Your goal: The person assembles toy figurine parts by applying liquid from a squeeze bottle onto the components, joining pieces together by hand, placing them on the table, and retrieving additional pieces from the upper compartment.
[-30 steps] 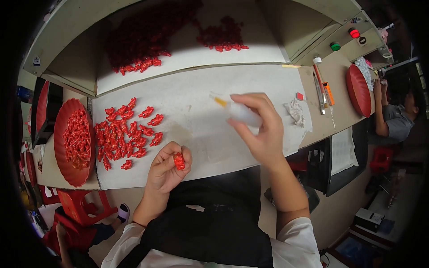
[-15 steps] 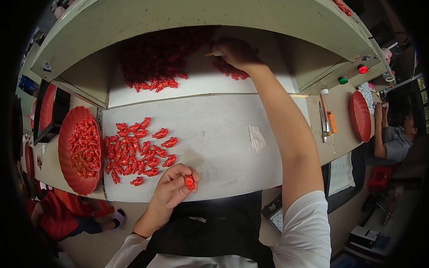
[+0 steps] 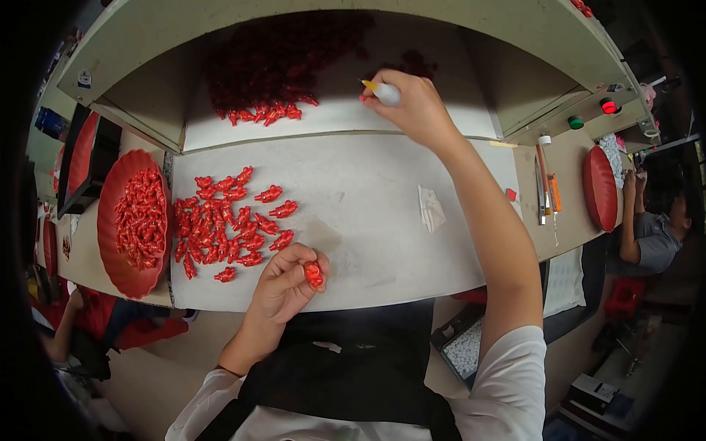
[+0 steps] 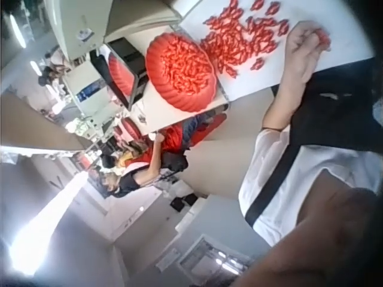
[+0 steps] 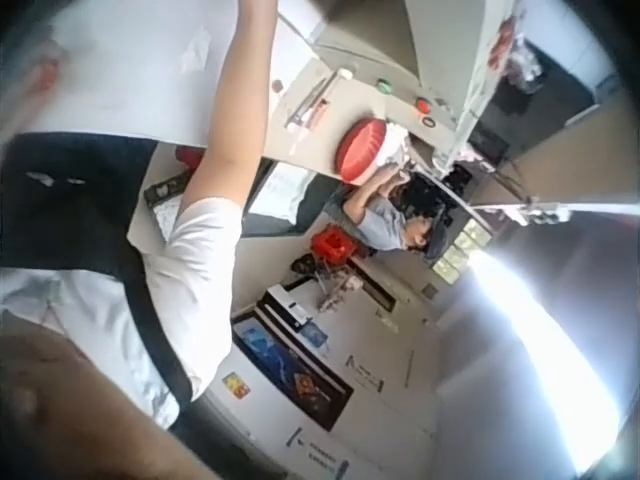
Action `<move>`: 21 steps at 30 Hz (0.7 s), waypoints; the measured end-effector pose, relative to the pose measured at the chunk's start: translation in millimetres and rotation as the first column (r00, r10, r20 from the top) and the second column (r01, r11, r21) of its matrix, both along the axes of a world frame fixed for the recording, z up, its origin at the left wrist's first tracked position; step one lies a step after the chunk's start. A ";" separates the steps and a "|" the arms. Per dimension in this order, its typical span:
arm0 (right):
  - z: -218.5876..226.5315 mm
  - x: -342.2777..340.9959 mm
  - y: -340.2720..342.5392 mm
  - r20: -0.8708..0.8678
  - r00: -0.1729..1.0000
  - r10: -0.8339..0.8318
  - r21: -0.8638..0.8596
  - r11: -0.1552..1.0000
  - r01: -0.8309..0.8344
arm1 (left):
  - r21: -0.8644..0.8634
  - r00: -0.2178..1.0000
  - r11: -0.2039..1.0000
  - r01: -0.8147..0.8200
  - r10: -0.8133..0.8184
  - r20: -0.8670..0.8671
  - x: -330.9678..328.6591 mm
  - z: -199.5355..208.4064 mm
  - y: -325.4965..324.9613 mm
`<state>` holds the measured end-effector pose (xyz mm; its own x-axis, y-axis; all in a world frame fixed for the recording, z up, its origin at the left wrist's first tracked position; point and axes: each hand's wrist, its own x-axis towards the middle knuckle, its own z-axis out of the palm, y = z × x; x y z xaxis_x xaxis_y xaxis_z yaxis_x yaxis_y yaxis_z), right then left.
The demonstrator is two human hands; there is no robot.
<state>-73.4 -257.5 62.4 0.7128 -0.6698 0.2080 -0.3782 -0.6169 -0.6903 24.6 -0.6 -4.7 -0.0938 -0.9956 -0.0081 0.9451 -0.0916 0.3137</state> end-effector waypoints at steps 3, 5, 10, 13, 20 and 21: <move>11.9 -34.3 72.6 0.223 0.974 0.033 0.147 0.987 -0.067 | -0.010 1.000 1.000 0.007 -0.007 0.019 -3.6 3.7 -3.5; 10.3 -48.3 113.7 0.319 0.947 0.041 0.279 0.951 -0.135 | 0.006 1.000 1.000 -0.001 0.000 0.029 -5.8 1.4 -3.3; 9.7 -66.1 164.4 0.356 0.934 0.001 0.308 0.944 -0.119 | 0.004 0.996 1.000 0.002 -0.003 0.092 -15.8 5.7 -4.5; 6.3 -70.8 173.7 0.350 0.937 0.025 0.185 0.978 -0.095 | 0.025 0.988 1.000 -0.010 0.006 0.157 -20.7 10.2 -2.2; 5.4 -73.3 183.9 0.338 0.941 0.029 0.075 0.996 -0.057 | 0.033 0.976 0.998 -0.052 0.044 0.213 -24.4 14.1 3.1; 5.7 -72.9 184.3 0.319 0.947 0.041 0.046 0.997 -0.058 | 0.024 0.973 0.998 -0.063 0.056 0.224 -24.1 14.3 3.8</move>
